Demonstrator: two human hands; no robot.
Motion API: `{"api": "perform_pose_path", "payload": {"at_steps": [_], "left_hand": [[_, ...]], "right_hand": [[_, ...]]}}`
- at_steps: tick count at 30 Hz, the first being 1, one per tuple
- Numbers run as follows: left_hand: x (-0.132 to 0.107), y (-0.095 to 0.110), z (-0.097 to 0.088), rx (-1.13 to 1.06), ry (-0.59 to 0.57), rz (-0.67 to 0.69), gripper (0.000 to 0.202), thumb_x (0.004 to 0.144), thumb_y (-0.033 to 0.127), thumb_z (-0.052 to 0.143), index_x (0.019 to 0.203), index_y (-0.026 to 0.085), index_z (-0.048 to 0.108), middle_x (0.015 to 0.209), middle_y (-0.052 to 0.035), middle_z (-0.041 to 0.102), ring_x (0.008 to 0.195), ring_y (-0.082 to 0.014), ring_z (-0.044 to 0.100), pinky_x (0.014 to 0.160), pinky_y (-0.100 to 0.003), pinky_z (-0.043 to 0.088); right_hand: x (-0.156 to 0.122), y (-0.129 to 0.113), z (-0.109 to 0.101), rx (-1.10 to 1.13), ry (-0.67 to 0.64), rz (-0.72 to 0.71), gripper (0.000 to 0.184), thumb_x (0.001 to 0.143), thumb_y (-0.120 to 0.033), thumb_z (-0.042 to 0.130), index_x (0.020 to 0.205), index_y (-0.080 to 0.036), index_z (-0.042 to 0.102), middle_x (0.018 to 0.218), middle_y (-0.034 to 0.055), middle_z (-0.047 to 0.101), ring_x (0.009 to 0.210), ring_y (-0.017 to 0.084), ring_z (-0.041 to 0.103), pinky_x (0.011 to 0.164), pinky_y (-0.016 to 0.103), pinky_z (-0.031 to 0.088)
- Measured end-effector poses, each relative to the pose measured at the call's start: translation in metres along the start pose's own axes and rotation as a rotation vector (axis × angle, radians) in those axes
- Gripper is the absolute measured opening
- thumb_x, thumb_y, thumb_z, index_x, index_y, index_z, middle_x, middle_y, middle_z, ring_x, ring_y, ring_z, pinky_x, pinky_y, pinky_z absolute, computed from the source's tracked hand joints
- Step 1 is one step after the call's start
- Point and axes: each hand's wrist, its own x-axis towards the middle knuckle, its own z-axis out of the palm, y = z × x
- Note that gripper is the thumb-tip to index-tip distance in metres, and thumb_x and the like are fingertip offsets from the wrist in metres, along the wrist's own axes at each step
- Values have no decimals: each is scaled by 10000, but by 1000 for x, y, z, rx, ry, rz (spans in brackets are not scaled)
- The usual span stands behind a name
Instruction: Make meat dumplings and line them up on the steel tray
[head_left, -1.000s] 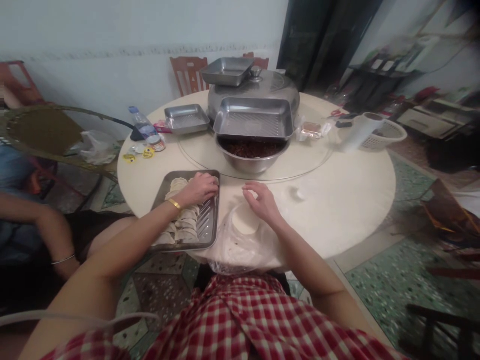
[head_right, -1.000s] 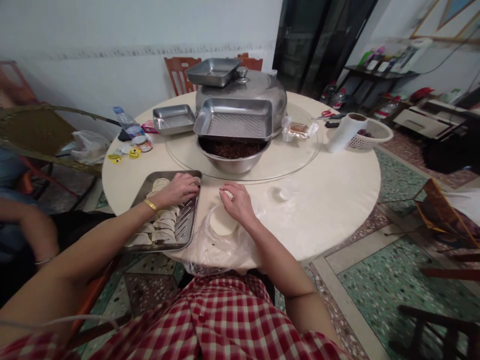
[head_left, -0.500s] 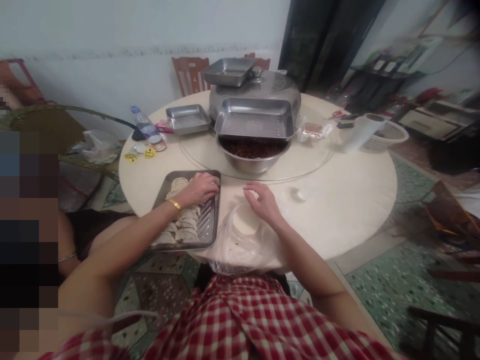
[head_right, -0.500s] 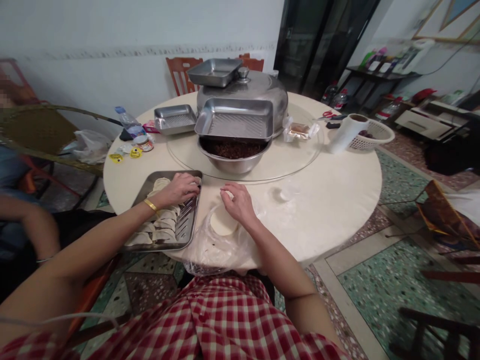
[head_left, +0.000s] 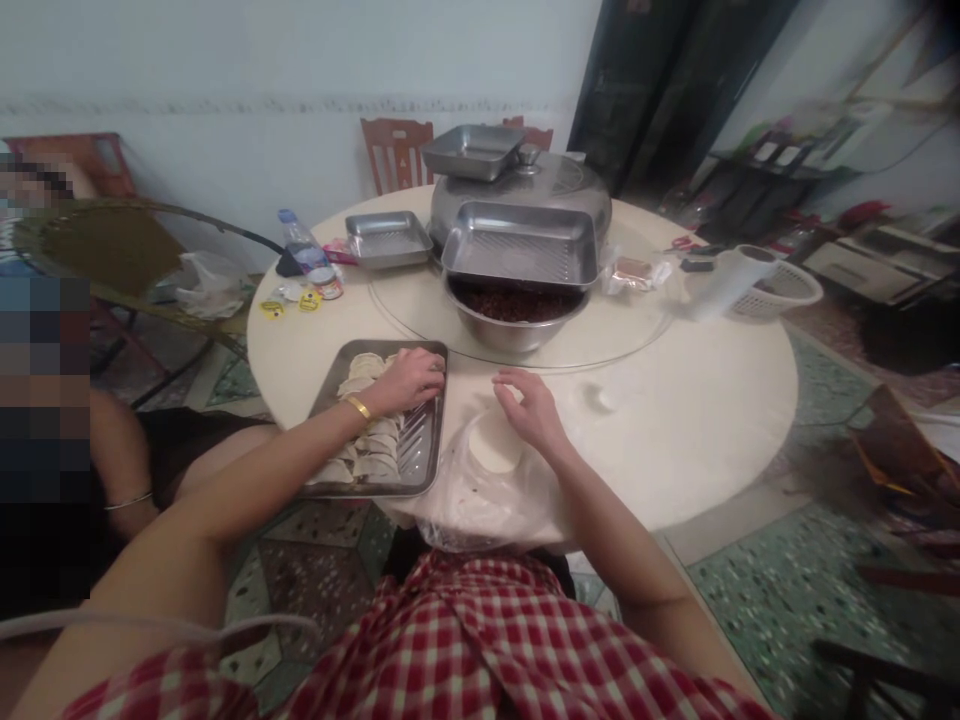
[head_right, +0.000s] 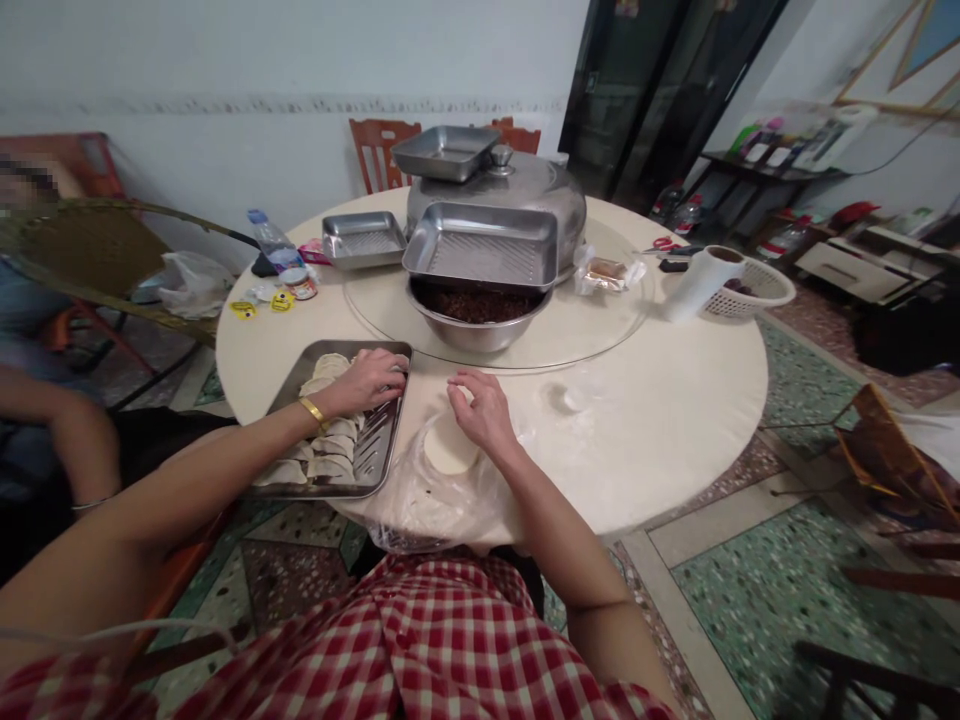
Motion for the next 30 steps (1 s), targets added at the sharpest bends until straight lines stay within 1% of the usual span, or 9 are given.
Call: {"api": "perform_pose_path", "payload": {"at_steps": [2,5,9,11,15,20,22,27,30], "left_hand": [[-2,-4,-3,-4,20,-37,186,877,360,589,925,248,729,1145,-73,671,1037,-247,531,848,-395,352],[-8,-17,-11,4,59,-128,260,901,384,547,1046,256,721,1130,-84,665,1053,-248,536,884,-411,356],[-15,-31,-18,37,57,-230,279,911,345,496,974,226,740,1114,-91,660,1027,-258,534,870,-420,372],[-16,-31,-16,47,32,-240,278,905,359,506,958,228,745,1108,-88,663,1009,-261,539,851,-417,379],[-12,-24,-8,59,8,-253,274,895,372,525,980,223,739,1061,-97,669,995,-273,540,828,-416,381],[-8,-22,-5,54,-10,-262,225,879,318,541,867,209,737,1001,-97,667,983,-272,536,821,-416,374],[-8,-23,-6,50,-12,-271,228,884,323,537,886,211,735,1010,-95,668,982,-271,532,822,-415,367],[-9,-21,-8,26,-4,-277,277,912,358,500,1014,223,719,1050,-95,666,996,-273,517,837,-420,355],[-5,-18,-8,-1,-11,-249,248,886,345,535,1007,235,721,1055,-88,663,996,-265,520,846,-414,358]], "right_hand": [[0,0,0,-3,3,1,197,866,-294,567,898,-235,752,1071,78,755,1026,255,677,943,438,521],[0,0,1,0,6,2,193,865,-289,569,896,-234,751,1062,80,756,1029,250,678,949,431,519],[-1,0,2,14,3,2,184,861,-283,577,896,-233,751,1047,83,757,1032,241,681,965,420,514],[-1,0,2,14,4,4,185,859,-283,577,898,-235,751,1050,83,757,1028,242,681,957,421,519],[-1,0,3,6,9,8,192,859,-290,571,889,-239,754,1055,79,757,1031,246,678,952,424,521],[-1,-1,2,-3,13,11,205,859,-304,565,893,-240,757,1062,79,756,1033,257,673,946,435,521],[-1,-1,1,-1,9,9,207,856,-305,567,896,-237,758,1058,82,757,1028,260,674,946,439,521],[0,-2,2,6,-1,8,212,861,-297,559,892,-229,757,1053,91,758,1032,252,676,962,429,514],[-1,-3,2,4,-8,7,205,861,-292,559,892,-239,754,1062,79,757,1034,243,676,968,422,511]]}}
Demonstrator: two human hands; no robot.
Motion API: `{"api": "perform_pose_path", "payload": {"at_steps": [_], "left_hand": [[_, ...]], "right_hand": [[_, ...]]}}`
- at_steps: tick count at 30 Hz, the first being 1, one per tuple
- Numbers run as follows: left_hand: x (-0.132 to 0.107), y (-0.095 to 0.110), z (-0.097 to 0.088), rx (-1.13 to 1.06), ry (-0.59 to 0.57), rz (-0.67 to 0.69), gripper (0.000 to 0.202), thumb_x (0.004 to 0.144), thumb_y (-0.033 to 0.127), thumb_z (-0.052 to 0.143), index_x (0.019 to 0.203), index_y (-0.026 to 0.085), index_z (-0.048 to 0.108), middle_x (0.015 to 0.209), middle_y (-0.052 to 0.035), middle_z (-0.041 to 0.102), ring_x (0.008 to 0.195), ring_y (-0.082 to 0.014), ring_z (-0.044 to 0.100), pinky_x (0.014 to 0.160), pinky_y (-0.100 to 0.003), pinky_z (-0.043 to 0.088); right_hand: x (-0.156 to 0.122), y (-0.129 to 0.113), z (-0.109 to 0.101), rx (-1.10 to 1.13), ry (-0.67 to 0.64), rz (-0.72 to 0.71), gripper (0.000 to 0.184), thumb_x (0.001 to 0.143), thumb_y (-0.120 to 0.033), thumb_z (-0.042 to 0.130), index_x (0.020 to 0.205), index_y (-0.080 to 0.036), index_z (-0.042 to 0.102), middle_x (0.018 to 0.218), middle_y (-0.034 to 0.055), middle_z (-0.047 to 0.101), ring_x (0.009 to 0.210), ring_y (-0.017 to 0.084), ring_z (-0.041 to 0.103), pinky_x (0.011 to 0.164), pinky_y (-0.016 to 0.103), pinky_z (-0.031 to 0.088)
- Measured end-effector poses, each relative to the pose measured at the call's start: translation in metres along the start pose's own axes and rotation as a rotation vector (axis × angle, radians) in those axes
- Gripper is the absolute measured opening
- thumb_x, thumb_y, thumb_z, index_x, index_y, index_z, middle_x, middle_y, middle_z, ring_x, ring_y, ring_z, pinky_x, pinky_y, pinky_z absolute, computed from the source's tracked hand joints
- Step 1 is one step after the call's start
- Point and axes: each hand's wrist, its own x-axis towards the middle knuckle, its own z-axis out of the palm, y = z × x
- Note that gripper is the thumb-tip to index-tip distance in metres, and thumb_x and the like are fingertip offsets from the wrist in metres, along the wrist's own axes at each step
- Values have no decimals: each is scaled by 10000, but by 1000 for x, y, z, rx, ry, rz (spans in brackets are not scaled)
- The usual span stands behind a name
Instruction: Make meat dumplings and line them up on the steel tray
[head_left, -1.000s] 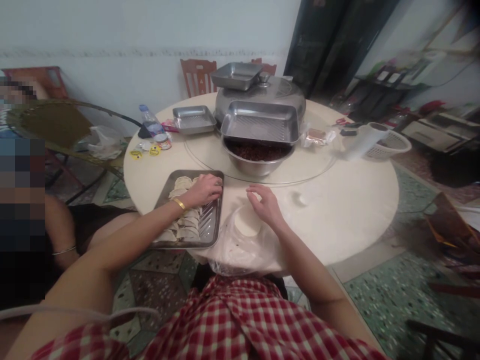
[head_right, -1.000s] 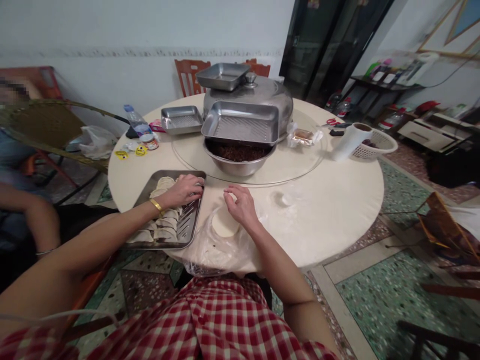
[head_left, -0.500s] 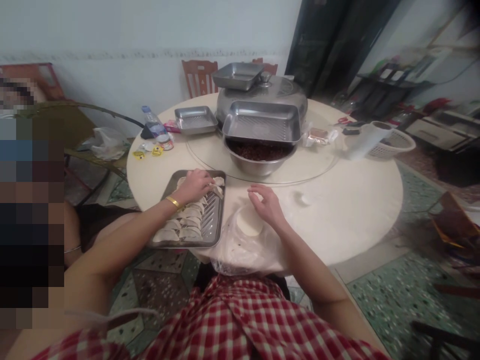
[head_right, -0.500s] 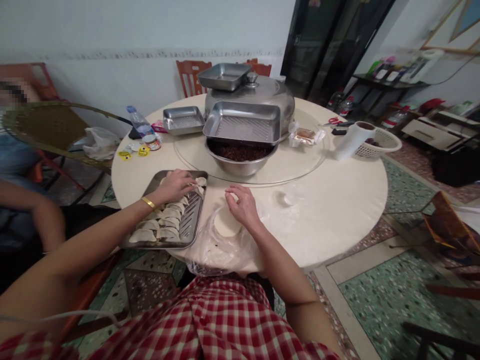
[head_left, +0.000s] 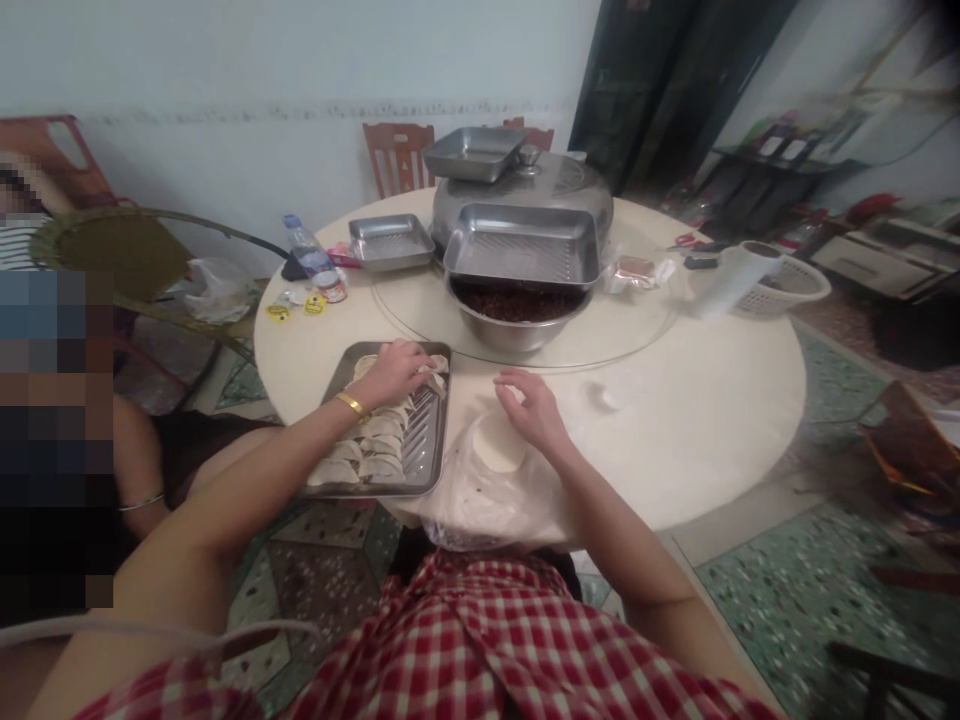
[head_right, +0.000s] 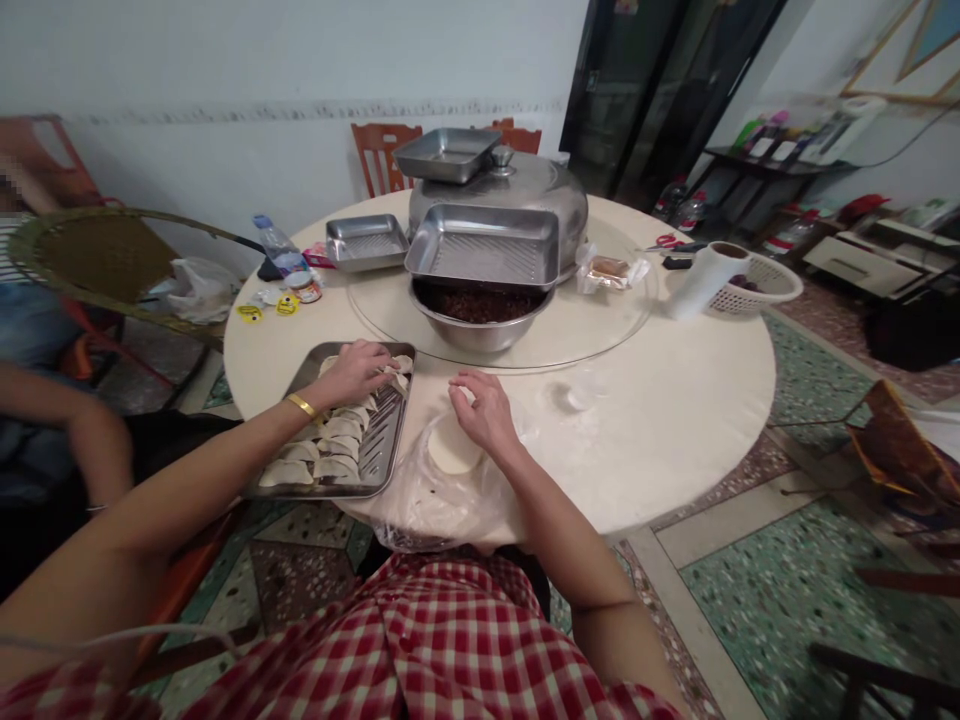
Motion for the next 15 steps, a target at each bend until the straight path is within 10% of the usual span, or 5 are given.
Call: {"api": "perform_pose_path", "payload": {"at_steps": [15], "left_hand": [[0,12,-28,-147,51,-43,192,870,281,549,821,181,706,960,-72,691,960,-228,560,912,-418,406]], "right_hand": [[0,-1,-3,0,4,-16,193,868,-294,561,896,-242,745,1063,78,756,1035,243,679,961,425,517]]}}
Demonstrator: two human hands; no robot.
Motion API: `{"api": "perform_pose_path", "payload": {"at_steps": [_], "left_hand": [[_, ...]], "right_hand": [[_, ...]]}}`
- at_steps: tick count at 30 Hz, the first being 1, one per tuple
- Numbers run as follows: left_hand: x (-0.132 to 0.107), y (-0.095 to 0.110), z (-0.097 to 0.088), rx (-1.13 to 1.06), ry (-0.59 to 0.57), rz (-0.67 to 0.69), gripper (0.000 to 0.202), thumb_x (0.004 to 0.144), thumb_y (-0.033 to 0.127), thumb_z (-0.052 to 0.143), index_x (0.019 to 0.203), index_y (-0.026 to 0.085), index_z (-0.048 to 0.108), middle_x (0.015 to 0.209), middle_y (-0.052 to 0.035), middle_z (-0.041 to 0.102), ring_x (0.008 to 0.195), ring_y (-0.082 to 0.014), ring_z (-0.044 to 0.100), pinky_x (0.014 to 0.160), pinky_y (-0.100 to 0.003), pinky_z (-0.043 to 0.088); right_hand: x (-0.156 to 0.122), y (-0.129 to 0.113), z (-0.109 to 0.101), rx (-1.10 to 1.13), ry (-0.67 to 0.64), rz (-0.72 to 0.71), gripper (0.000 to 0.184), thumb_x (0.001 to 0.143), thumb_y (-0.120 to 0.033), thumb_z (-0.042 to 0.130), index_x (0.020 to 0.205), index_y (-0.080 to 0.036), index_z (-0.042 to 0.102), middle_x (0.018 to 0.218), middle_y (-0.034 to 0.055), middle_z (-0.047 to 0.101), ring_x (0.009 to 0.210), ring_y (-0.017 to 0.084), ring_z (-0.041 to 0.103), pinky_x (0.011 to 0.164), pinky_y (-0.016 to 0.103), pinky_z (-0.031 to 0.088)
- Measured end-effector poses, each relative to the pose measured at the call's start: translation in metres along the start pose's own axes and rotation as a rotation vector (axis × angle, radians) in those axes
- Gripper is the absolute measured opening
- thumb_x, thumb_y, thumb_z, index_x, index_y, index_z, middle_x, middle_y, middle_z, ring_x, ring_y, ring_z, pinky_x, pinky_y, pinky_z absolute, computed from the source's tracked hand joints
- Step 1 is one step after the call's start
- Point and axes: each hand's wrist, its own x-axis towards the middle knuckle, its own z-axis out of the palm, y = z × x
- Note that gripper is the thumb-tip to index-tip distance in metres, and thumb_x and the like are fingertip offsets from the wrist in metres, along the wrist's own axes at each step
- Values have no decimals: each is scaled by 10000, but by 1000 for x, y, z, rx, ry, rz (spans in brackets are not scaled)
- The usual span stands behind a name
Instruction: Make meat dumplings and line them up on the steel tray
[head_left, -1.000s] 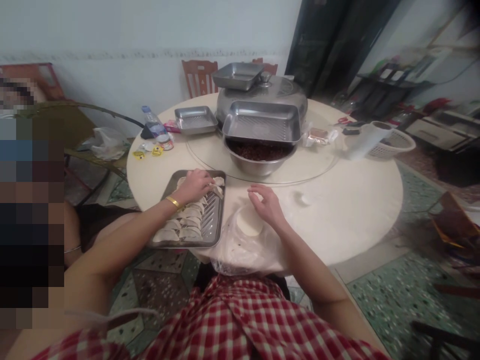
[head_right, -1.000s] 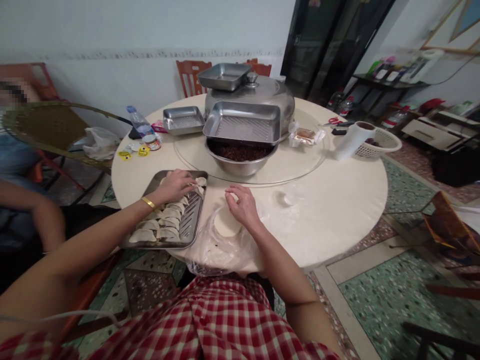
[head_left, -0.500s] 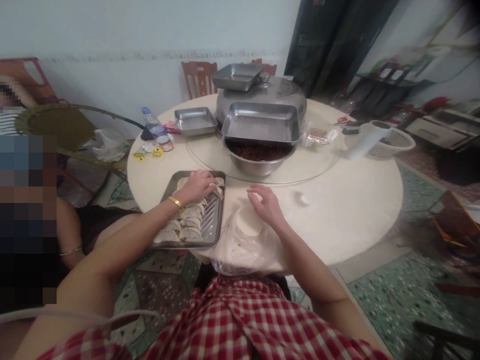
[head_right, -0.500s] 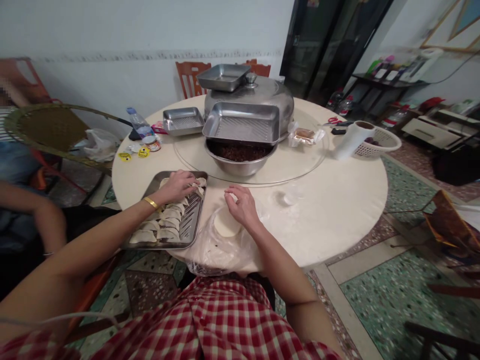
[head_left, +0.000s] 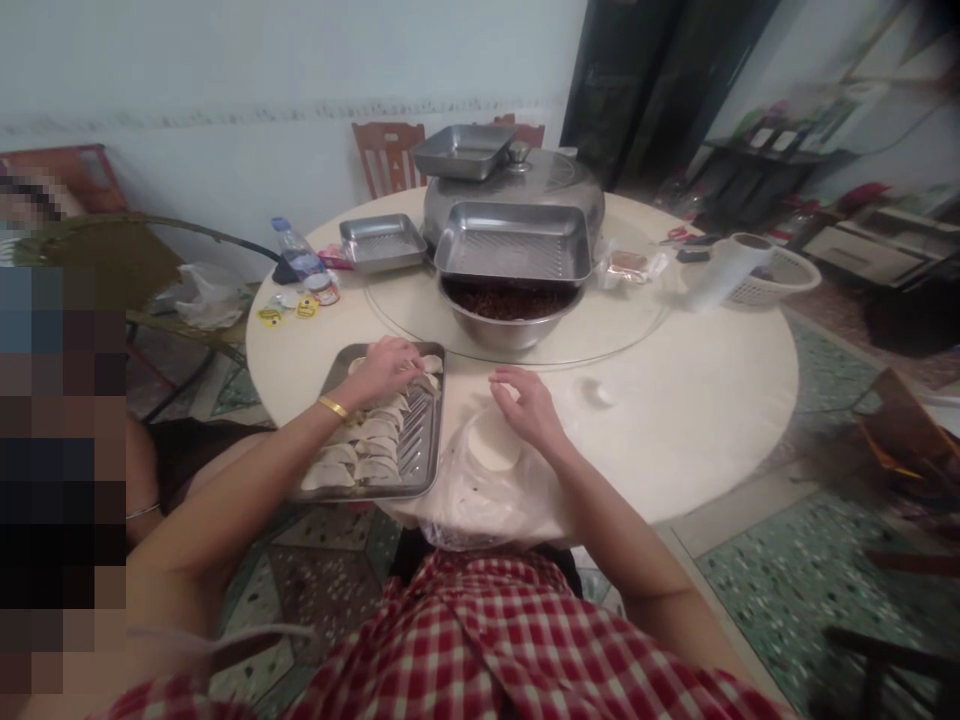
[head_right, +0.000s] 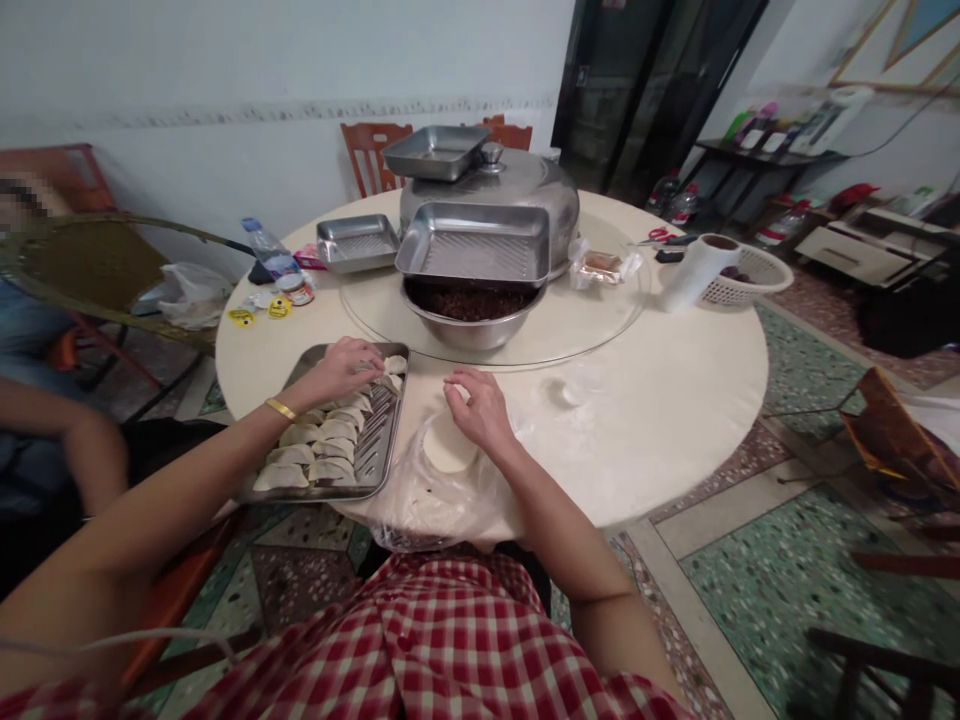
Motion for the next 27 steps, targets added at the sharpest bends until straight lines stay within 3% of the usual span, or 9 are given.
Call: {"api": "perform_pose_path", "payload": {"at_steps": [2,5,8,11,15,18,27], "left_hand": [[-8,17,-9,-34,34,-19,222,905,283,512,865,171,699,951,-70,700,927,-212,580,904,-398,431],[-32,67,-11,-92,66,55,262,952,321,473,979,197,703,1017,-54,707,971,-206,586,893,-370,444],[-57,126,8,55,33,207,282,977,271,436,952,194,706,922,-62,702,883,-223,573,780,-382,423],[-68,163,35,133,3,216,238,969,260,470,920,194,694,838,-58,679,849,-227,564,714,-383,395],[-69,167,54,146,14,144,211,957,211,478,886,191,676,806,-73,656,869,-239,561,706,-396,375],[-71,162,52,146,6,120,202,955,200,471,943,191,672,838,-75,658,875,-244,552,711,-399,366],[-78,168,51,181,-25,93,237,929,386,554,1052,205,646,986,-91,647,946,-265,540,738,-402,358]], "right_hand": [[1,-1,-2,1,6,1,193,866,-285,564,897,-235,748,1061,81,756,1040,244,677,963,422,515],[2,-4,-7,6,34,15,201,864,-286,566,906,-219,750,1073,92,750,1046,254,669,959,432,517],[1,-12,-15,14,60,-4,208,870,-297,560,921,-218,746,1080,92,744,1043,253,667,956,440,519],[-5,-24,-25,-14,66,-82,205,886,-300,551,944,-232,736,1096,83,737,1053,245,662,963,440,517],[-25,-34,-40,-108,32,-195,195,904,-294,549,965,-243,727,1109,82,731,1027,244,661,931,441,531],[-44,-29,-46,-160,19,-222,189,907,-285,556,965,-229,727,1102,98,731,1000,249,662,886,438,548],[-81,-10,-39,-280,41,-205,210,923,-273,529,978,-216,723,1115,114,717,991,259,639,881,460,529]]}}
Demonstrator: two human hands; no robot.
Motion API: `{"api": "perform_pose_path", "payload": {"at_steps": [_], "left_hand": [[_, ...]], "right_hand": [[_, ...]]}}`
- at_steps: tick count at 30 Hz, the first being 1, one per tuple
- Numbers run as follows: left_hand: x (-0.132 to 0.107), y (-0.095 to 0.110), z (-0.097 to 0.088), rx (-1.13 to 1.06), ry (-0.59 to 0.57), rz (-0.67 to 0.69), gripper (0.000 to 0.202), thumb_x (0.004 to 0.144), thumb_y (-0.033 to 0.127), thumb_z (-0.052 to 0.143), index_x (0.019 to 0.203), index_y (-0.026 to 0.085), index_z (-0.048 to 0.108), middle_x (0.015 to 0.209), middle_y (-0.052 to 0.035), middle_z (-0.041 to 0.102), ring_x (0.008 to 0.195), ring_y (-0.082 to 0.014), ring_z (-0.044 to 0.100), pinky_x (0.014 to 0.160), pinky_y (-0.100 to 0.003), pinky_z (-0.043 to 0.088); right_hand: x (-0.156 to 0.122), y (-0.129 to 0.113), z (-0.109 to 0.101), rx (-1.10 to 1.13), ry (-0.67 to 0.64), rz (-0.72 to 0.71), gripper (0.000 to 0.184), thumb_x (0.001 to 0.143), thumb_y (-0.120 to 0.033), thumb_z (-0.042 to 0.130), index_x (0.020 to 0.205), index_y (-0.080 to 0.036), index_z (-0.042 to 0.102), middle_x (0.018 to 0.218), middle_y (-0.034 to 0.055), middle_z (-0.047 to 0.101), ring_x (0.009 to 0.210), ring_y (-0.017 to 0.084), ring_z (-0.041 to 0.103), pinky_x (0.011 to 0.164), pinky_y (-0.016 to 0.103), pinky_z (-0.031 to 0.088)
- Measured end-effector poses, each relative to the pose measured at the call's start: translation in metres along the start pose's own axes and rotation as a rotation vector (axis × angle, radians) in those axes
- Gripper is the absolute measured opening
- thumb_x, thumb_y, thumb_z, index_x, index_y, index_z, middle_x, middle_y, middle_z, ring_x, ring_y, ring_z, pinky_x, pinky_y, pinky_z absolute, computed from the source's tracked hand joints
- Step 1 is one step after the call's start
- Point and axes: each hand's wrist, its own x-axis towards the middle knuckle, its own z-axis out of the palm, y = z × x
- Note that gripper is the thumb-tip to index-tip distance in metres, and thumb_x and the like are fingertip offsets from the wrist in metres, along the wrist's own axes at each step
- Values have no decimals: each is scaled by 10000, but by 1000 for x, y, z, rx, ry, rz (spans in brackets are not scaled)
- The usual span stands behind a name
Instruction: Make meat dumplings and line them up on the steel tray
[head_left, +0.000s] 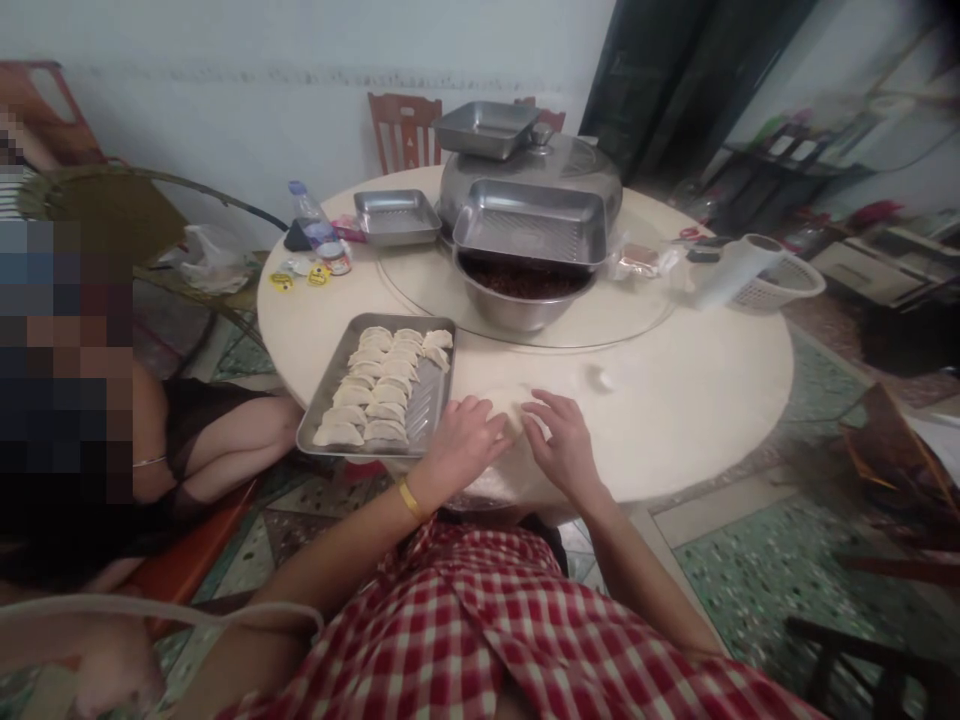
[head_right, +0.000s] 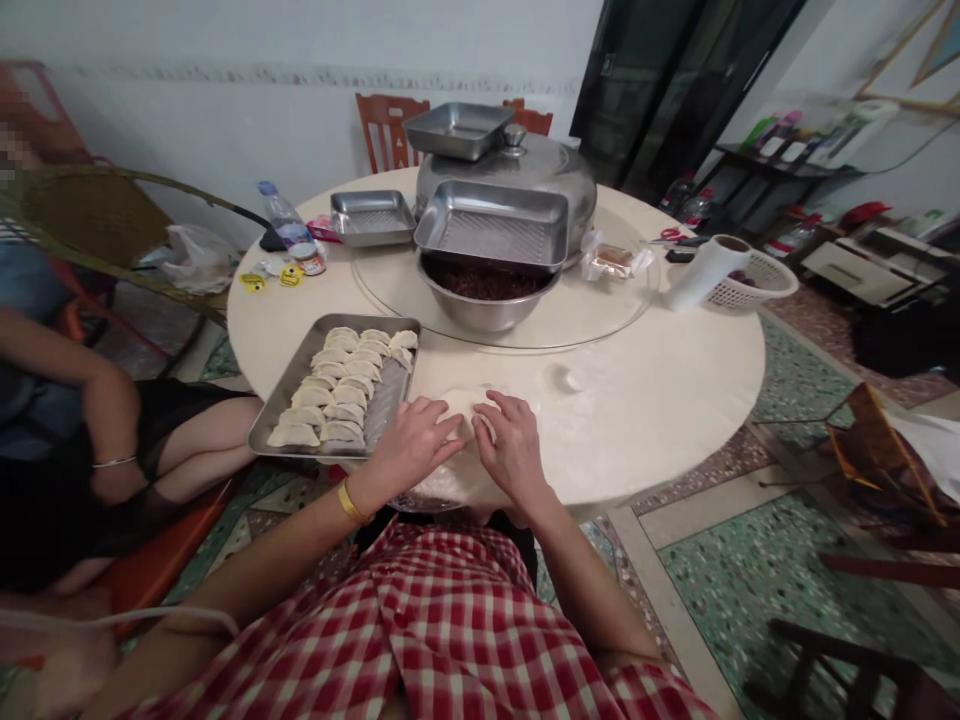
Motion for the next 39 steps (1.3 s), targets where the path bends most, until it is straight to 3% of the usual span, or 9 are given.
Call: {"api": "perform_pose_path", "payload": {"at_steps": [7,12,26,34,39], "left_hand": [[-8,1,-4,-4,3,4,156,942,267,524,1033,227,645,978,-86,660,961,-259,534,740,-414,352],[-9,-3,-2,-18,-8,-21,131,922,282,556,976,222,659,954,-86,673,950,-268,526,722,-422,334],[24,-22,-12,-101,-206,-3,158,845,345,646,913,212,698,959,-80,686,972,-303,551,748,-406,364],[32,-21,-17,-80,-278,3,147,877,322,592,890,221,699,930,-72,687,939,-291,551,736,-400,360],[30,-11,-20,-49,-253,42,227,903,379,561,925,200,699,956,-93,670,959,-303,541,759,-419,352]], "right_hand": [[-9,-1,3,-75,-17,-28,212,925,-249,520,1005,-208,713,1149,126,696,1015,269,608,889,467,510],[-16,2,8,-114,-9,-19,208,912,-235,530,1020,-207,706,1182,130,679,1016,276,591,891,479,504],[-19,2,2,-51,-64,87,207,903,-211,528,996,-224,712,1239,105,659,1050,273,569,946,478,488],[-16,1,1,-42,-86,86,219,917,-219,523,1012,-220,720,1256,102,661,1082,270,563,950,477,485],[-15,1,4,-49,-91,32,227,922,-219,523,987,-185,738,1223,113,679,1071,265,564,953,450,497]]}}
